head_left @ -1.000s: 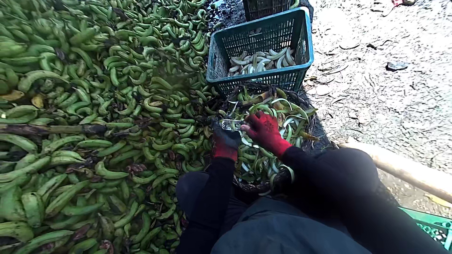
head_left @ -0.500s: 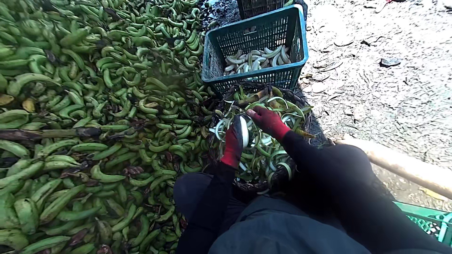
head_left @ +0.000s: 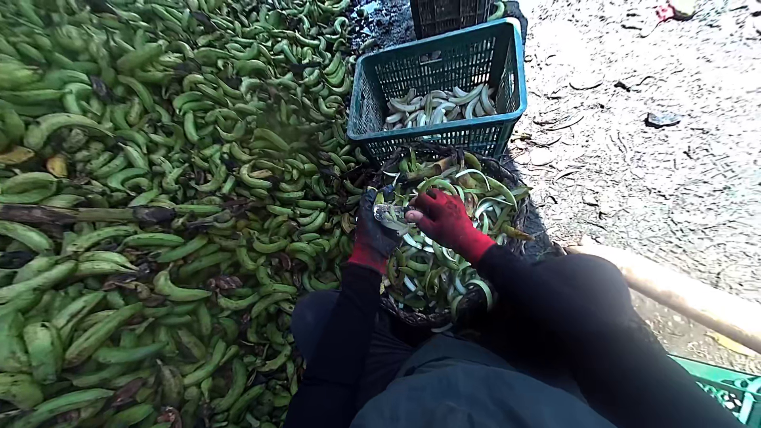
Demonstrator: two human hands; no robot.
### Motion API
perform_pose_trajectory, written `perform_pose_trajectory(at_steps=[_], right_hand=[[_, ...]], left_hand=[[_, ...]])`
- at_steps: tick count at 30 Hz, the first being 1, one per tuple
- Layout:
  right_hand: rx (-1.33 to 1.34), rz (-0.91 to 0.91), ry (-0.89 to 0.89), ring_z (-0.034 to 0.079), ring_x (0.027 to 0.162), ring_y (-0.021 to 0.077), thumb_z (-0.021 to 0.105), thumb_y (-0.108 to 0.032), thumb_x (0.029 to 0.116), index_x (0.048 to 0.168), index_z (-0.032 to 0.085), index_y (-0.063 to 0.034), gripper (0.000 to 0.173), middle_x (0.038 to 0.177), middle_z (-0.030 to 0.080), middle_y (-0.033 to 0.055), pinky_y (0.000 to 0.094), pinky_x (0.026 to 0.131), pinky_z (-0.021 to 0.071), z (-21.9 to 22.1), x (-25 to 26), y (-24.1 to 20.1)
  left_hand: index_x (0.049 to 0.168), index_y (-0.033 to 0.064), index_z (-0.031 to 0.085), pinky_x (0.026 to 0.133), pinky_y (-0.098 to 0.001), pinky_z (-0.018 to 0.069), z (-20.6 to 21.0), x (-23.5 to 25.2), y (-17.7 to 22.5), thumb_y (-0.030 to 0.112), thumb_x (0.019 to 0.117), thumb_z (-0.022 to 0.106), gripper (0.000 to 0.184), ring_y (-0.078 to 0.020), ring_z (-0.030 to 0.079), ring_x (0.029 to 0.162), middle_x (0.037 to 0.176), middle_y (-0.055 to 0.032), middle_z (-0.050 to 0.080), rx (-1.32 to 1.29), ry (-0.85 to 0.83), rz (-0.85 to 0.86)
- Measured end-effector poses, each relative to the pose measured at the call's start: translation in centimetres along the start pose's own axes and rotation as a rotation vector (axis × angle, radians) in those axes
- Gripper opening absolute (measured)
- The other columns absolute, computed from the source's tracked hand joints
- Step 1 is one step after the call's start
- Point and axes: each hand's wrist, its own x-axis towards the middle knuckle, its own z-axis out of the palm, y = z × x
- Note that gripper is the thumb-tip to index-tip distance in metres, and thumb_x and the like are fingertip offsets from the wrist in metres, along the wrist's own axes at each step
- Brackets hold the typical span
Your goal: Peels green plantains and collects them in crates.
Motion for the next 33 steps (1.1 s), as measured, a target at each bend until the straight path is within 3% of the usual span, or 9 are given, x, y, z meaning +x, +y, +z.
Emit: perform_pose_trajectory(at_steps=[4,6,10,14,19,22,25,29,33], right_hand=[[-0.049,-0.066,0.025,0.063,0.09,0.0308,0.045,-0.068,0.0983,0.114,0.073,-0.0192,0.058,0.096,0.063,0.0109,0.0563,0.081,0.0497,0.0,-0.1,0.3],[-0.012,0.03,-0.008,0.064,0.09,0.0317,0.048,-0.063,0.1005,0.115,0.072,-0.0185,0.053,0.099,0.064,0.012,0.0581,0.078,0.0503,-0.7,0.1,0.0],[0.106,0.343,-0.088,0.066,0.083,0.0332,0.047,-0.06,0.1029,0.113,0.068,-0.0172,0.049,0.097,0.066,0.0123,0.062,0.07,0.0503,-0.6,0.9,0.4],[0.12,0.485,-0.024,0.066,0.088,0.0382,0.046,-0.06,0.1038,0.121,0.065,-0.0139,0.052,0.105,0.067,0.0174,0.0653,0.071,0.0502,-0.8,0.9,1.7],[-0.003,-0.016,-0.137,0.064,0.093,0.0272,0.055,-0.069,0.093,0.112,0.071,-0.0188,0.057,0.101,0.065,0.0078,0.0557,0.085,0.0506,-1.6,0.0,0.0],[-0.069,-0.104,-0.236,0.064,0.093,0.0256,0.055,-0.072,0.0926,0.111,0.072,-0.022,0.056,0.097,0.065,0.0052,0.055,0.087,0.049,-1.2,-0.4,-0.6],[-0.06,-0.004,-0.124,0.064,0.09,0.0293,0.056,-0.067,0.0949,0.11,0.072,-0.0194,0.052,0.098,0.066,0.0088,0.0569,0.078,0.0505,-0.6,-0.3,0.3],[-0.175,0.341,-0.015,0.065,0.102,0.0394,0.054,-0.068,0.0956,0.12,0.069,-0.0158,0.059,0.111,0.066,0.0184,0.0631,0.084,0.0496,-1.1,1.2,1.2],[-0.078,0.519,0.061,0.064,0.104,0.0391,0.054,-0.064,0.0979,0.126,0.065,-0.0151,0.057,0.118,0.065,0.0188,0.065,0.088,0.0477,-3.3,1.8,2.2]], left_hand=[[0.132,0.0213,0.06,0.075,-0.0273,0.0564,-0.5,-1.3,0.6,0.032,0.107,0.048,0.029,-0.0084,0.065,0.091,0.111,0.0002,0.067,0.262,-0.145,0.017],[0.121,0.0233,0.062,0.064,-0.0249,0.0515,0.1,-2.0,-0.4,0.041,0.1072,0.045,0.028,-0.006,0.06,0.077,0.095,0.0036,0.064,0.315,-0.036,-0.031],[0.12,0.0231,0.062,0.066,-0.0294,0.0561,0.9,-0.6,-2.0,0.053,0.106,0.04,0.041,-0.0097,0.064,0.078,0.095,0.0017,0.066,0.044,-0.024,-0.058],[0.125,0.0213,0.063,0.066,-0.031,0.0592,-1.1,0.3,-2.2,0.047,0.1055,0.044,0.038,-0.0119,0.066,0.076,0.095,-0.0013,0.068,-0.104,-0.097,-0.034],[0.117,0.0173,0.064,0.066,-0.0317,0.0598,-2.7,1.5,-0.9,0.039,0.1043,0.045,0.032,-0.0131,0.067,0.077,0.092,-0.0025,0.068,-0.203,-0.098,-0.065],[0.119,0.0207,0.064,0.06,-0.0263,0.0555,-2.4,0.1,-0.5,0.047,0.1042,0.046,0.035,-0.0097,0.063,0.071,0.089,0.0,0.065,-0.108,-0.099,-0.062],[0.113,0.0235,0.065,0.056,-0.0249,0.0537,-0.6,-1.1,-1.3,0.047,0.1028,0.048,0.031,-0.0077,0.062,0.068,0.084,0.0026,0.065,-0.124,-0.089,-0.084],[0.103,0.0221,0.062,0.051,-0.0262,0.0516,-0.1,-0.3,-3.2,0.052,0.1021,0.045,0.035,-0.009,0.059,0.061,0.077,0.0028,0.06,-0.198,-0.101,-0.173],[0.113,0.0182,0.064,0.052,-0.0256,0.0504,-2.3,0.2,-4.2,0.06,0.099,0.043,0.049,-0.0099,0.056,0.059,0.078,0.001,0.058,-0.129,0.064,-0.346]])
